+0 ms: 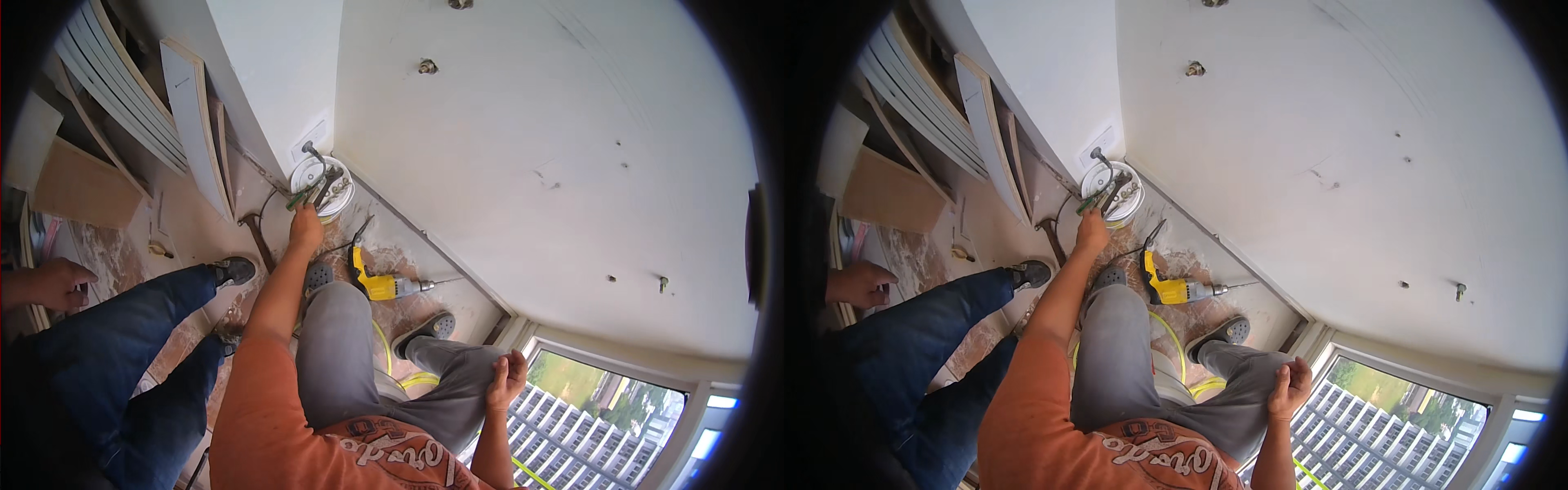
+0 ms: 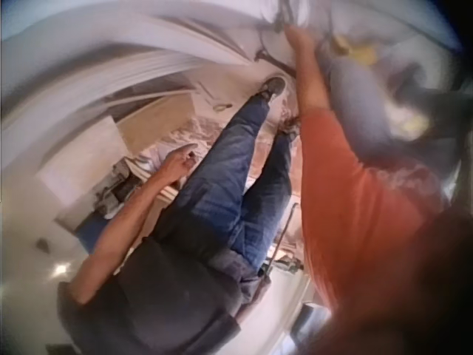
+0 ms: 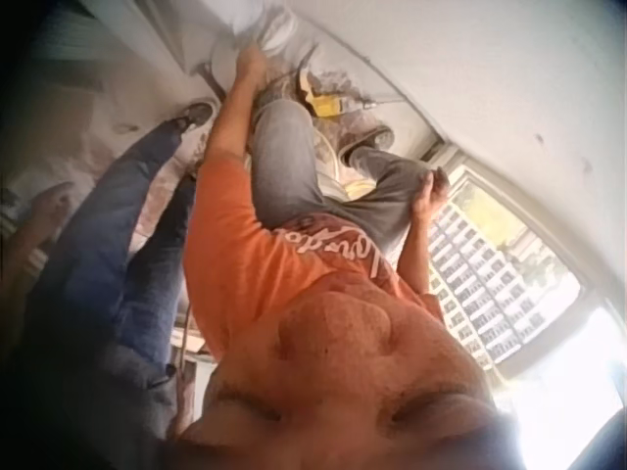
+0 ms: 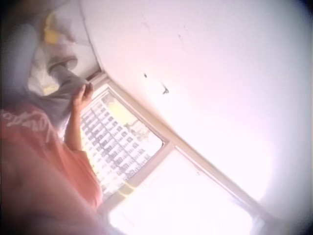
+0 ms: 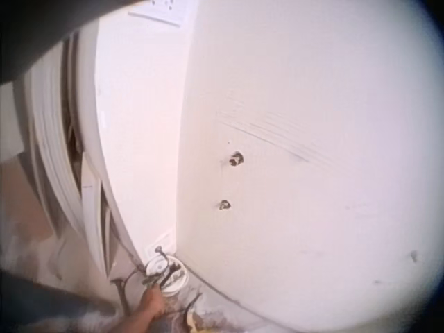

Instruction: The person drills holes into the ceiling using a yellow power drill, then inserts and tightens metal fixtures with a wrench. A second person assists by handing over tools and fixtures. The task involves repeated drilling and fastening of ceiling hardware.

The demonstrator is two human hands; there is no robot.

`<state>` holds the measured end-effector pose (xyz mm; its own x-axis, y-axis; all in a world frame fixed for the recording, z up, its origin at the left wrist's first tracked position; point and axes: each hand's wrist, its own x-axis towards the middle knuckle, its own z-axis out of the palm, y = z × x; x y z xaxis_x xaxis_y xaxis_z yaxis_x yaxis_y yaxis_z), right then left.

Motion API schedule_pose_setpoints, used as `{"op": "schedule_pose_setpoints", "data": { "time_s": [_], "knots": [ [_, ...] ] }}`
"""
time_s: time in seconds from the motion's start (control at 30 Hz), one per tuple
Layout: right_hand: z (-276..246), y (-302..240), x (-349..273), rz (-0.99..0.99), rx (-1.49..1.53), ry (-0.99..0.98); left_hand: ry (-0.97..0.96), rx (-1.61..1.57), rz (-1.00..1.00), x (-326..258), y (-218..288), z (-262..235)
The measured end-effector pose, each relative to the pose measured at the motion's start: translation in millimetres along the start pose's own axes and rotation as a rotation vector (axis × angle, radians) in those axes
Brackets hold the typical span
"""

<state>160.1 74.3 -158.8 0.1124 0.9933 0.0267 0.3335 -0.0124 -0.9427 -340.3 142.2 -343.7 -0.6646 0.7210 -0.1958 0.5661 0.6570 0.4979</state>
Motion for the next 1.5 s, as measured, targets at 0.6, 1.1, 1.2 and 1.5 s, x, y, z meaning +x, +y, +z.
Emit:
{"op": "schedule_pose_setpoints", "data": {
  "time_s": [0.6, 1.1, 1.2, 1.5],
  "knots": [
    [-10, 4, 0, -0.028, 0.015, 0.013, -0.316, -1.216, 0.368, -82, 151, -178],
    [-6, 5, 2, -0.042, -0.02, 0.027, -0.101, -1.179, 0.295, 62, 174, -125],
    [-5, 5, 2, -0.041, -0.027, 0.042, -0.168, -1.027, 0.335, 72, 184, -135],
    [-5, 11, 5, -0.042, -0.101, 0.038, -0.068, -0.856, 0.419, 106, 208, -148]
  ]
}}
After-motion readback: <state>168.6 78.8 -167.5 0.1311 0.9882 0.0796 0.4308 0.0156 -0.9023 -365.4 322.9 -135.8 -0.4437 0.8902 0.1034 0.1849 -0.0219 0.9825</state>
